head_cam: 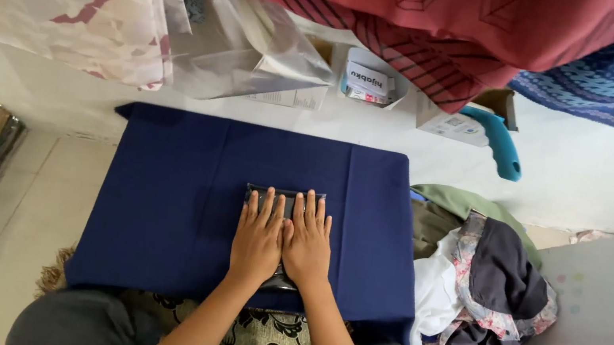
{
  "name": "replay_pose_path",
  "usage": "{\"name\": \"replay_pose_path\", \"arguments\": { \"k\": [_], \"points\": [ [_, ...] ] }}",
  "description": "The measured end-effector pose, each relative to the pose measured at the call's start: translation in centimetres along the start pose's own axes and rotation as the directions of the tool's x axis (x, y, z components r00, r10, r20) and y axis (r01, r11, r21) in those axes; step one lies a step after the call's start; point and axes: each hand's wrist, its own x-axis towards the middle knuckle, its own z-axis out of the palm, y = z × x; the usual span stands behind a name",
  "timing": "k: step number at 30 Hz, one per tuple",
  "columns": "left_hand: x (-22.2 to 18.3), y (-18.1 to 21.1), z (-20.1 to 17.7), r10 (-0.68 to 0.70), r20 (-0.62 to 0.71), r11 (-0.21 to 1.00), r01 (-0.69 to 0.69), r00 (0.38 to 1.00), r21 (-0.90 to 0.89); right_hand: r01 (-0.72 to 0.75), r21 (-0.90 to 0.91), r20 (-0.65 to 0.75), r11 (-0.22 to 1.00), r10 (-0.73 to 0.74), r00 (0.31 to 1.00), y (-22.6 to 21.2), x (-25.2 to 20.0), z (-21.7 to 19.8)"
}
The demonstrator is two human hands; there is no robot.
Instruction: Folding a black garment and placing it in a plastic bag, then unfolding a white garment and cleaning it with a lint roller.
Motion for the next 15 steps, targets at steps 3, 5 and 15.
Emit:
{"name": "replay_pose_path", "arguments": {
  "k": [3, 5, 15],
  "points": [
    [0.07, -0.19, 0.52, -0.014, -0.011, 1.0, 0.014, 1.0, -0.012, -0.008, 0.007, -0.004, 1.0, 0.008, 1.0, -0.1, 0.02, 0.0],
    [-0.05, -0.03, 0.25, -0.025, -0.01, 0.999, 0.025, 1.0, -0.026, -0.007, 0.012, 0.015, 1.0, 0.007, 1.0, -0.14, 0.01, -0.21],
    [0.12, 0.08, -0.15, -0.034, -0.005, 0.997, 0.034, 0.999, -0.064, -0.026, 0.005, 0.045, 1.0, 0.026, 0.999, -0.25, 0.25, -0.46]
  ]
}}
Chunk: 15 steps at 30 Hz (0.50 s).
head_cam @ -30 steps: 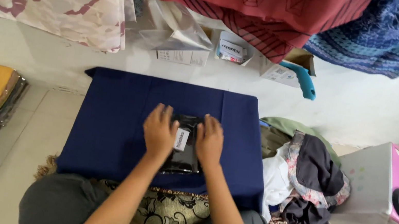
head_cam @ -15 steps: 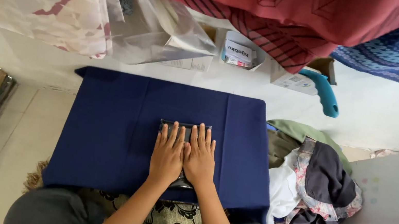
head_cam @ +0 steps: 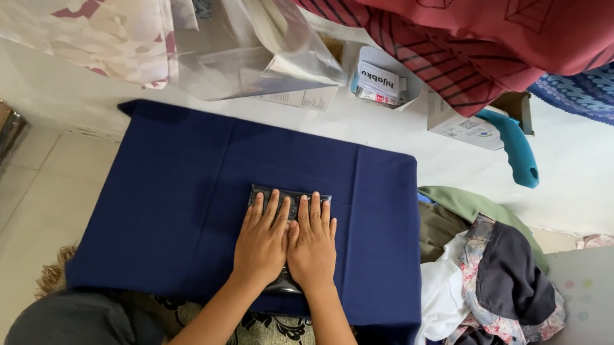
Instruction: Folding a black garment and placing it in a plastic bag, then unfolding a white garment and cleaning it with a lint roller.
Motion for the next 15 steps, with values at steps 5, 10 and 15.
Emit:
{"name": "replay_pose_path", "arguments": {
  "k": [5, 10, 15],
  "points": [
    [0.1, -0.3, 0.4, 0.004, -0.017, 1.0, -0.004, 1.0, -0.007, 0.003, -0.022, -0.04, 1.0, -0.004, 0.999, 0.2, 0.3, 0.6],
    [0.7, -0.1, -0.6, 0.017, -0.054, 1.0, -0.018, 0.998, -0.022, 0.019, -0.032, -0.058, 0.999, -0.021, 0.998, 0.6, 0.6, 0.9],
    [3.1, -1.9, 1.1, -0.003, 0.016, 0.993, 0.001, 1.0, 0.12, 0.078, 0.075, -0.126, 0.994, -0.068, 0.99, 1.4, 0.6, 1.5]
  ]
}}
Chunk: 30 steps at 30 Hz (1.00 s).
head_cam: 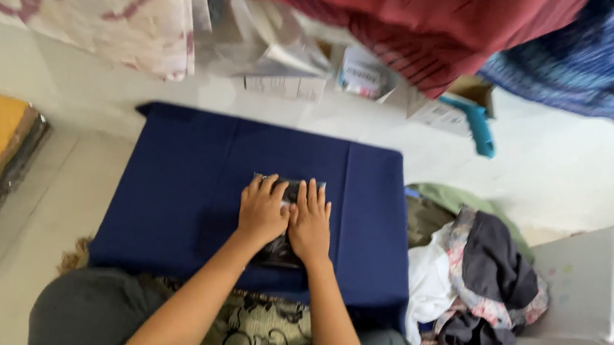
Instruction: Folding a black garment and placing it in a plastic bag, then unfolding a white garment and cleaning it with a lint roller.
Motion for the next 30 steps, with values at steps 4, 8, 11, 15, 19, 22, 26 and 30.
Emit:
{"name": "replay_pose_path", "arguments": {
  "k": [4, 8, 11, 15, 19, 22, 26, 30],
  "points": [
    [5.7, -1.9, 0.0, 0.133, 0.089, 0.991, -0.132, 0.987, -0.015, -0.056, 0.362, -0.085, 0.931, 0.093, 0.992, 1.6, -0.3, -0.1],
    [9.8, -2.3, -1.9, 0.102, 0.483, 0.991, -0.13, 0.869, 0.023, -0.075, 0.704, -0.185, 0.706, 0.285, 0.94, 1.6, -1.6, -1.9],
    [11.5, -2.6, -4.1, 0.059, 0.681, 0.997, -0.014, 0.73, -0.071, -0.038, 0.861, -0.171, 0.507, 0.359, 0.917, 1.7, -1.9, -2.5],
    [10.3, -3.9, -6.6, 0.022, 0.861, 0.958, 0.237, 0.507, -0.164, 0.1, 0.991, -0.13, 0.092, 0.417, 0.9, 2.4, -1.6, -1.6],
    [7.9, -4.4, -8.3, 0.097, 0.907, 0.778, 0.538, 0.41, -0.326, 0.136, 0.99, -0.106, -0.041, 0.428, 0.897, 5.4, -0.6, 0.8],
    [5.4, -6.6, -8.5, 0.195, 0.881, 0.684, 0.585, 0.431, -0.437, 0.204, 0.97, -0.13, -0.133, 0.426, 0.895, 6.5, -0.2, 2.0],
    [0.9, -10.9, -14.1, 0.177, 0.75, 0.558, 0.562, 0.637, -0.61, 0.193, 0.965, -0.108, -0.18, 0.396, 0.912, 7.1, -0.6, 1.5],
    [-4.0, -21.5, -16.4, 0.004, 0.527, 0.288, 0.504, 0.85, -0.814, 0.083, 0.973, 0.028, -0.215, 0.467, 0.884, 6.5, -0.9, -0.3]
  ]
}}
